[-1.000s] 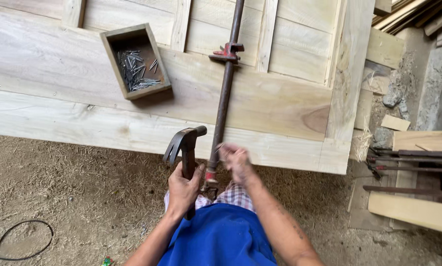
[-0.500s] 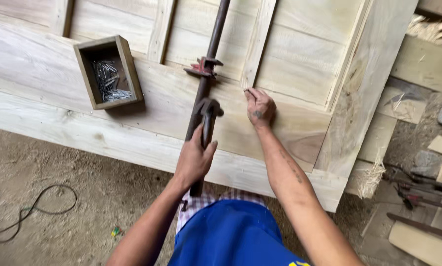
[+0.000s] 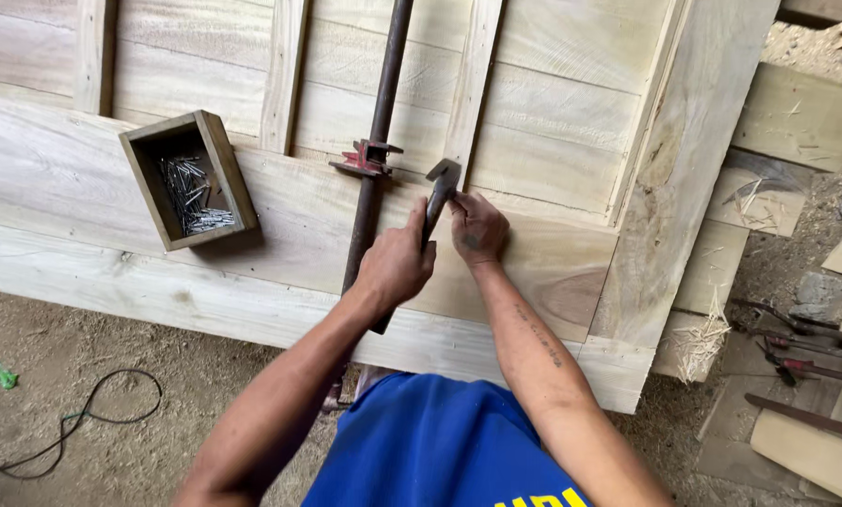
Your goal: The person hammers nails into a wooden frame using a hammer and a box of nails. They adjust a clamp on the frame and continue nailing along the edges. A dog briefly enters the scene and is petted before the person resumes nailing.
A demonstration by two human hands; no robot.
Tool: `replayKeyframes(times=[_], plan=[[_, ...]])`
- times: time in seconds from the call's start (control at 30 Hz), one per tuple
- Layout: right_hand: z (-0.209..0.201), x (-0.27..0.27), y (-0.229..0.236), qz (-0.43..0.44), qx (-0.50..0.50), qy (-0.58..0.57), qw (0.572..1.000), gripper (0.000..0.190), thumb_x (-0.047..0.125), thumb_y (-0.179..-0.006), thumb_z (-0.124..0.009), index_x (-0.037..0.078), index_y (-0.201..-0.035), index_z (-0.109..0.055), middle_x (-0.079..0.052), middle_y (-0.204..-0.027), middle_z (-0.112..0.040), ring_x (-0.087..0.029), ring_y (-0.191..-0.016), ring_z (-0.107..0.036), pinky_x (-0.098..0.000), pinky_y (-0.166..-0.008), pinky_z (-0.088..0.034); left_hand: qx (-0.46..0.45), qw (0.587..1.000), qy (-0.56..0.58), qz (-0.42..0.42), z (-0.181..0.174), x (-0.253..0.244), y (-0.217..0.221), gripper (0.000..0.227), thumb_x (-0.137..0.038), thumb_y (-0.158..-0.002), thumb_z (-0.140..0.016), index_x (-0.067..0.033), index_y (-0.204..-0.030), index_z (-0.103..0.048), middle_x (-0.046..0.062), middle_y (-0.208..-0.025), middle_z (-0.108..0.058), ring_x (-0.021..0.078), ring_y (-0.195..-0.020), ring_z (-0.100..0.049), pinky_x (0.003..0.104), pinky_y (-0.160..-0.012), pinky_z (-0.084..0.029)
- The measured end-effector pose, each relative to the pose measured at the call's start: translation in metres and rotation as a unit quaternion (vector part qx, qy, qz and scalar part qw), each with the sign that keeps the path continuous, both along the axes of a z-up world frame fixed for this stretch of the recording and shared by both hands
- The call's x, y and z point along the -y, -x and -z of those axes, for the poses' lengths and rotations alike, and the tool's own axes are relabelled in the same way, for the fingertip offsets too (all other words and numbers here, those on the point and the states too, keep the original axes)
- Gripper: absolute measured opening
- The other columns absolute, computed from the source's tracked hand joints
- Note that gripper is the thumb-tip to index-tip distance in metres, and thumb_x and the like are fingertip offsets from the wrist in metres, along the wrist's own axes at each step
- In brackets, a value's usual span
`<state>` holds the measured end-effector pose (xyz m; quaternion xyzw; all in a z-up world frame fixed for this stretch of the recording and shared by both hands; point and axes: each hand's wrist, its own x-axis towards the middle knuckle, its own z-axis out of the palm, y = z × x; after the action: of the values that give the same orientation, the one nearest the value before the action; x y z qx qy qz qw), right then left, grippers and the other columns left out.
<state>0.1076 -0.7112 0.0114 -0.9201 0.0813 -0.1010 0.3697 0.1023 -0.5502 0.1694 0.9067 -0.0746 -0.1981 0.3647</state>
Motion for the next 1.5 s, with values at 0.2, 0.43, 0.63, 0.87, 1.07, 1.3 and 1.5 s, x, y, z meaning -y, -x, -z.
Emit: replayKeyframes(times=[0.2, 0.43, 0.63, 0.87, 1.07, 1.3, 1.5], plan=[[-0.012, 0.0, -0.004, -0.009, 0.048, -0.003, 0.999, 0.012, 0.025, -0.092, -0.074, 0.014, -0.096, -0.078, -0.008, -0.087, -0.073, -0.031, -0.078, -0.071, -0.0401, -0.066, -0.056, 0.076, 0.991, 0.105, -0.036, -0.026, -0.001, -0.004, 0.077, -0.018, -0.094, -0.059, -0.0009, -0.158, -0.021, 0.028, -0.079, -0.068, 0.0482, -0.068, -0.066, 0.058, -0.062, -0.051], [-0.007, 0.004, 0.003, -0.017, 0.038, -0.002, 0.999, 0.013, 0.024, -0.097, -0.072, 0.012, -0.097, -0.078, -0.01, -0.084, -0.071, -0.032, -0.076, -0.07, -0.041, -0.064, -0.055, -0.029, 0.999, -0.007, -0.024, -0.021, 0.004, -0.003, 0.071, -0.014, -0.094, -0.064, -0.0011, -0.154, -0.028, 0.028, -0.073, -0.068, 0.0507, -0.067, -0.065, 0.061, -0.061, -0.048], [0.063, 0.044, 0.024, 0.148, -0.121, -0.487, 0.852, 0.021, 0.016, -0.11, -0.064, -0.003, -0.104, -0.063, -0.004, -0.08, -0.055, -0.021, -0.07, -0.053, -0.0394, -0.061, -0.048, 0.34, 0.929, 0.113, -0.088, -0.027, -0.001, 0.006, 0.065, -0.019, -0.107, -0.063, -0.0002, -0.155, -0.023, 0.029, -0.088, -0.069, 0.0456, -0.076, -0.067, 0.054, -0.067, -0.053], [0.004, 0.072, 0.045, 0.064, -0.298, -0.664, 0.683, 0.033, -0.004, -0.089, -0.046, -0.008, -0.121, -0.052, -0.017, -0.095, -0.068, -0.035, -0.097, -0.074, -0.0454, -0.095, -0.058, -0.039, 0.998, -0.043, 0.0, -0.019, 0.011, 0.005, 0.073, -0.018, -0.095, -0.068, -0.0023, -0.154, -0.027, 0.03, -0.076, -0.069, 0.05, -0.071, -0.066, 0.06, -0.064, -0.048], [-0.04, 0.084, 0.09, 0.031, -0.325, -0.609, 0.723, 0.028, 0.002, -0.094, -0.062, -0.004, -0.119, -0.053, -0.02, -0.103, -0.072, -0.033, -0.098, -0.075, -0.0445, -0.089, -0.061, 0.298, 0.917, 0.227, -0.139, -0.013, 0.016, 0.016, 0.036, -0.018, -0.105, -0.062, -0.0064, -0.134, -0.042, 0.028, -0.086, -0.071, 0.0424, -0.074, -0.072, 0.053, -0.064, -0.057], [-0.059, 0.09, 0.08, -0.031, -0.289, -0.623, 0.726, 0.023, 0.004, -0.093, -0.069, -0.001, -0.115, -0.063, -0.02, -0.096, -0.075, -0.029, -0.091, -0.075, -0.0399, -0.08, -0.064, 0.058, 0.998, 0.006, -0.029, -0.021, 0.007, 0.016, 0.056, -0.02, -0.097, -0.065, 0.0026, -0.143, -0.041, 0.031, -0.082, -0.07, 0.0498, -0.074, -0.066, 0.059, -0.064, -0.049], [-0.075, 0.098, 0.092, -0.06, -0.234, -0.718, 0.653, 0.011, 0.007, -0.095, -0.072, 0.004, -0.104, -0.067, -0.015, -0.102, -0.077, -0.031, -0.105, -0.076, -0.0418, -0.091, -0.064, 0.246, 0.967, 0.014, -0.068, 0.022, 0.006, 0.038, 0.037, -0.023, -0.103, -0.063, 0.0001, -0.128, -0.048, 0.03, -0.082, -0.068, 0.0481, -0.072, -0.066, 0.056, -0.061, -0.052]])
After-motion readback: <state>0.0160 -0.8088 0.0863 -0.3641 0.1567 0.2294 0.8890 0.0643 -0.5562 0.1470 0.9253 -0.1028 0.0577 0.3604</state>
